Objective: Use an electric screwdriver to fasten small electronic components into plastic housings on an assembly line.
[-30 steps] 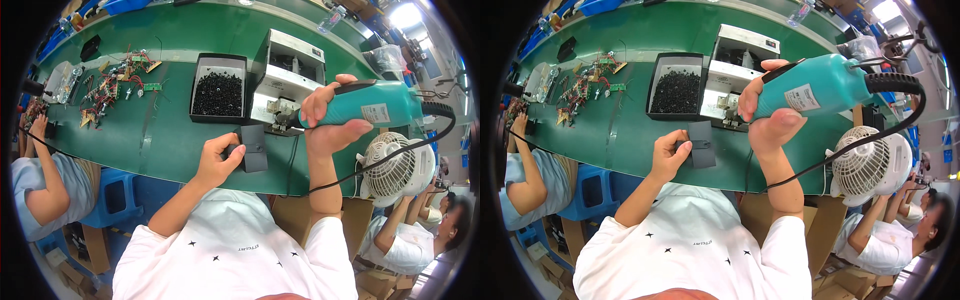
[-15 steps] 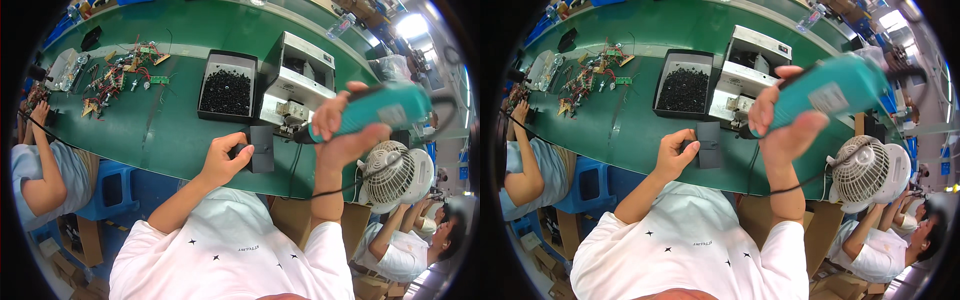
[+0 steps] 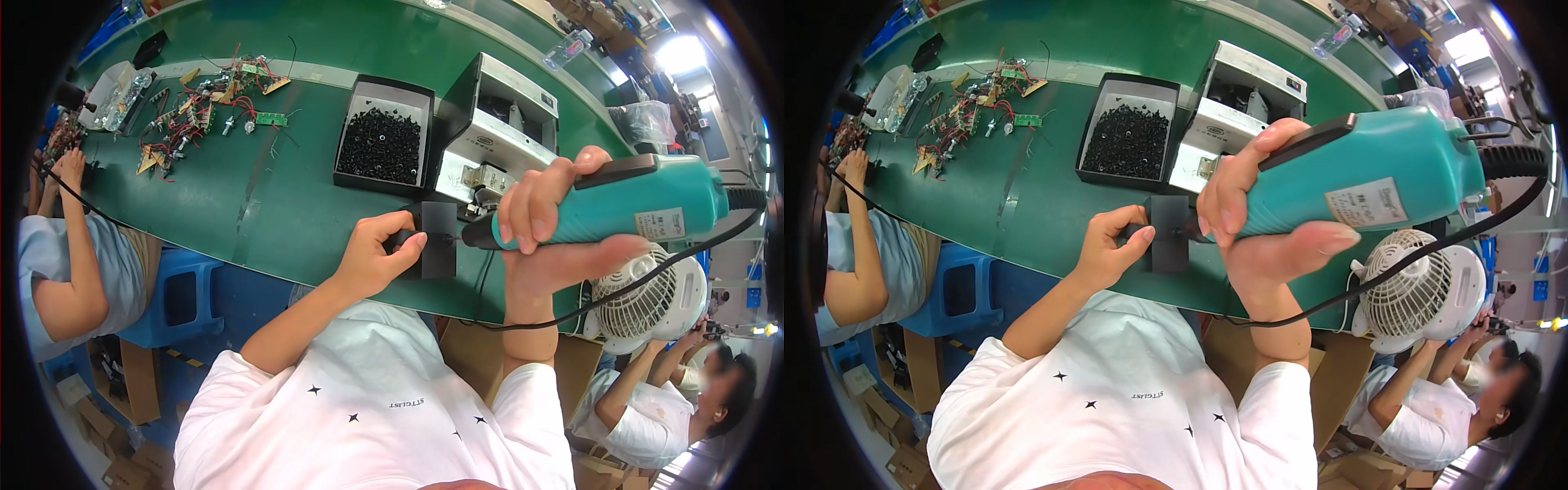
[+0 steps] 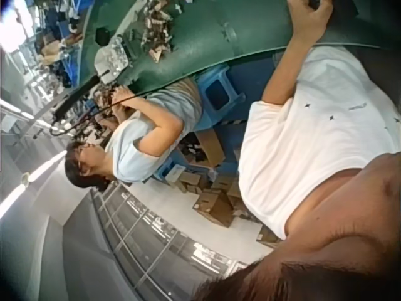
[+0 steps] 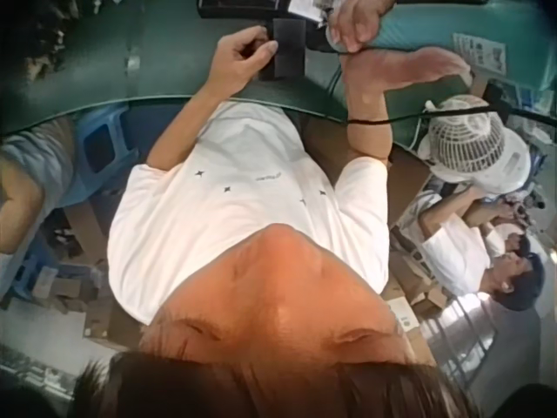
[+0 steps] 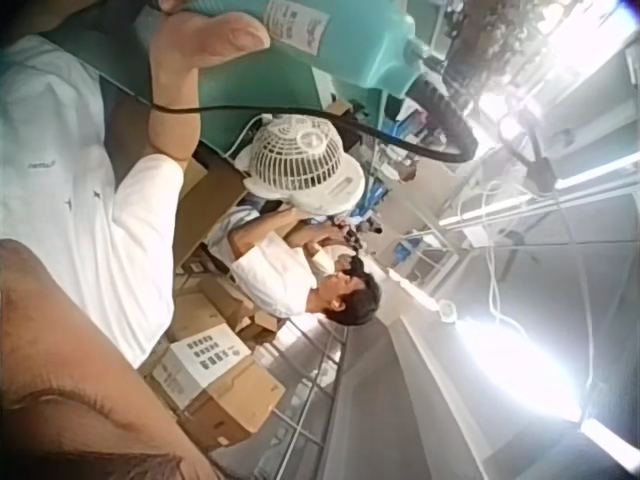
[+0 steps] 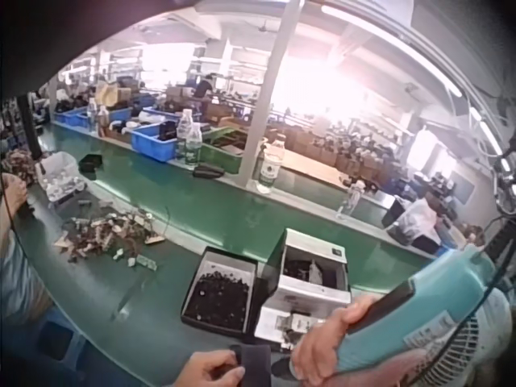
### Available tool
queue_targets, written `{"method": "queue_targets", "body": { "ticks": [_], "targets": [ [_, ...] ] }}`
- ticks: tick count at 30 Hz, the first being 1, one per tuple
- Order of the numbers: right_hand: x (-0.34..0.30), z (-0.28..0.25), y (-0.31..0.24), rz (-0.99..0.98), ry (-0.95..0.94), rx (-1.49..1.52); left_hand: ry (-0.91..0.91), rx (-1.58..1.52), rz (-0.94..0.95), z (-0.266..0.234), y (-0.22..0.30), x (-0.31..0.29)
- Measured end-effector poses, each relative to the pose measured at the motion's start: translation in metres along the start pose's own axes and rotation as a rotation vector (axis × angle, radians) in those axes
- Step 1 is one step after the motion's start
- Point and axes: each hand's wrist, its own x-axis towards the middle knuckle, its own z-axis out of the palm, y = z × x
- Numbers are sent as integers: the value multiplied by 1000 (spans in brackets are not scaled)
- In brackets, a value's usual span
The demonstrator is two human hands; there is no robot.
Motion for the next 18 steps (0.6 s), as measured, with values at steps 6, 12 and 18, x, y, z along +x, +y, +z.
{"method": "queue_targets", "body": {
  "ticks": [6,12,18],
  "targets": [
    [0,5,2,48,-34,-125,6,-4,0,1,0,0],
    [0,9,5,59,-56,-150,5,-2,0,-2,-3,-1],
    [1,3,1,20,-228,-85,347,517,531,21,7,6]
  ]
}}
